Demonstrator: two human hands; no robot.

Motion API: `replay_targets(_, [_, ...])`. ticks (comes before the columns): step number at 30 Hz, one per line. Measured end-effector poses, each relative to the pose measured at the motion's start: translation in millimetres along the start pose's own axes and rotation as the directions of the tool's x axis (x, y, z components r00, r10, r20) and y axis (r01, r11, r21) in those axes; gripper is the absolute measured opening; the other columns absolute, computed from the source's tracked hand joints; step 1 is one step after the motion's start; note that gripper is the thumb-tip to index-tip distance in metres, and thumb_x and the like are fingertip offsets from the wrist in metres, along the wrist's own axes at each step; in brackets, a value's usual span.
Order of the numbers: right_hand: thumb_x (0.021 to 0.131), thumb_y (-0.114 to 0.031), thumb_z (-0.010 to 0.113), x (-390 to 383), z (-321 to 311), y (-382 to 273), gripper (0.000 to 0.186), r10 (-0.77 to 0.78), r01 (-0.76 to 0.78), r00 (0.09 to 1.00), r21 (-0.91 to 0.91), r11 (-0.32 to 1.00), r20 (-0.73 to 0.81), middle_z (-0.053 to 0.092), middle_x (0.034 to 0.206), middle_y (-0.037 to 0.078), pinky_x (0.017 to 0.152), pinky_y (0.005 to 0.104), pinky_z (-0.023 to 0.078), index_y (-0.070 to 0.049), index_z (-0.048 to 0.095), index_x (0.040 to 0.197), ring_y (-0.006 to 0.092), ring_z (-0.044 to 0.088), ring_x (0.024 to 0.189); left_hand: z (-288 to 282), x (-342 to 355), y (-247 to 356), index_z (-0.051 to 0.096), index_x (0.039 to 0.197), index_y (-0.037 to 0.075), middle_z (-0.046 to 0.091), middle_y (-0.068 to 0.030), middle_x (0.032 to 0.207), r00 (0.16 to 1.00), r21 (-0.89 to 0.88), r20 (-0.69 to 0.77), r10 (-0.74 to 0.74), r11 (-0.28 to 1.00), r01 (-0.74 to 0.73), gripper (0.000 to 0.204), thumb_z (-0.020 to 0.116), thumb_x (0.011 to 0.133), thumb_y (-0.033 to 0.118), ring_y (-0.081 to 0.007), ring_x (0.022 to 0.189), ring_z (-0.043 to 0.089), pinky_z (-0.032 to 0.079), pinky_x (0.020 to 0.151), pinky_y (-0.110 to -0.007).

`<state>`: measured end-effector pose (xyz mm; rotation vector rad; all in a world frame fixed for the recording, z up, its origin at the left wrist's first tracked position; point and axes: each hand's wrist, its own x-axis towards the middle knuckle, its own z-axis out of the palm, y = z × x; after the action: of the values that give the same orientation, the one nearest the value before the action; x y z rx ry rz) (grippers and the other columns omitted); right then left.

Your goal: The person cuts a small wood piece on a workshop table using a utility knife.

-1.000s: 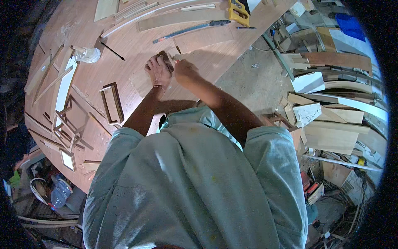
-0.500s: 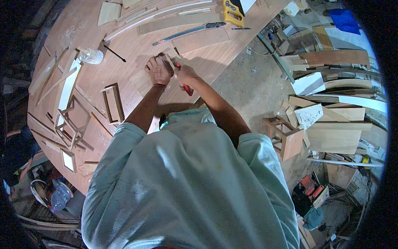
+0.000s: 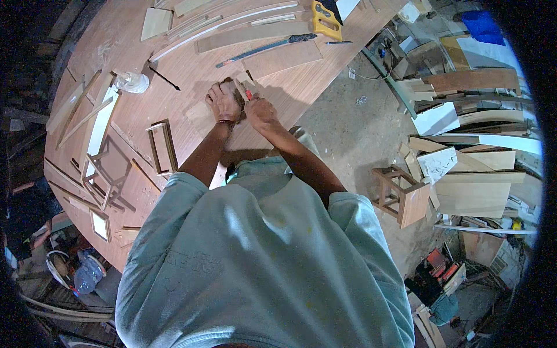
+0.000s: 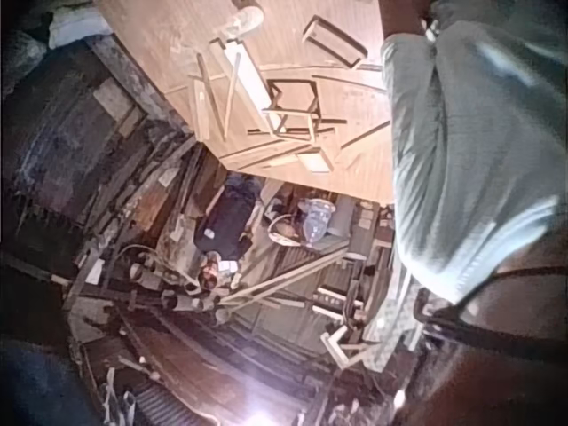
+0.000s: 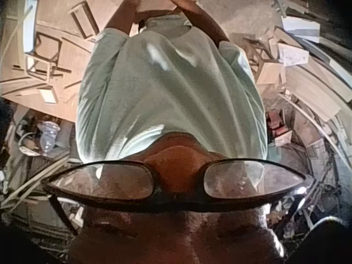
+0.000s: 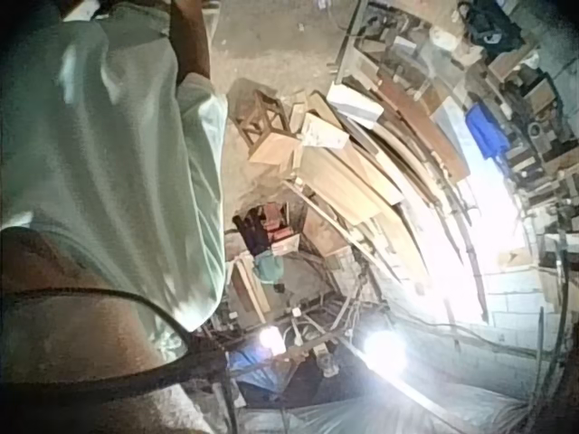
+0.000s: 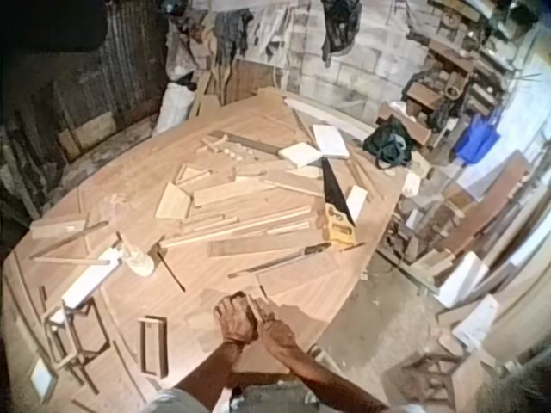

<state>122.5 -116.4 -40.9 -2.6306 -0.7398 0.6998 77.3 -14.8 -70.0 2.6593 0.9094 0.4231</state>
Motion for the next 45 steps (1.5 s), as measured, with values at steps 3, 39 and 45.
replay_targets(3, [0.079,-0.022,0.032,-1,0,1,0.033,-0.024,0.024,0.999,0.002,1.0,0.04,0.057,0.082,0.022,0.069,0.041,0.045,0.002,0.054,0.085,0.0347,0.056,0.078,0,0,0,0.044,0.095,0.003,0.041,-0.0137,0.095,1.0,0.004,0.008,0.002,1.0,-0.002,0.029,0.046,0.069,0.016,-0.0279,0.094,0.038,0.024,0.084,-0.044])
replay_targets(39, [0.079,-0.013,0.042,19,-31,-36,0.021,-0.106,0.239,0.949,-0.455,0.858,0.297,0.058,0.084,0.018,0.065,0.0363,0.048,0.001,0.057,0.087,0.0301,0.059,0.078,-1,4,1,0.043,0.099,0.003,0.04,-0.0137,0.102,0.997,-0.014,0.042,-0.06,0.998,0.061,0.032,0.045,0.071,0.018,-0.0287,0.098,0.036,0.023,0.085,-0.045])
replay_targets(45, [0.079,-0.016,0.043,4,-19,-23,0.023,-0.003,0.014,0.998,-0.173,0.985,0.063,0.058,0.072,0.019,0.057,0.0398,0.048,0.002,0.054,0.087,0.0276,0.059,0.067,-2,4,3,0.043,0.099,0.004,0.04,-0.0139,0.099,0.998,-0.027,0.034,-0.05,0.998,0.051,0.034,0.047,0.068,0.016,-0.0287,0.097,0.036,0.023,0.084,-0.046])
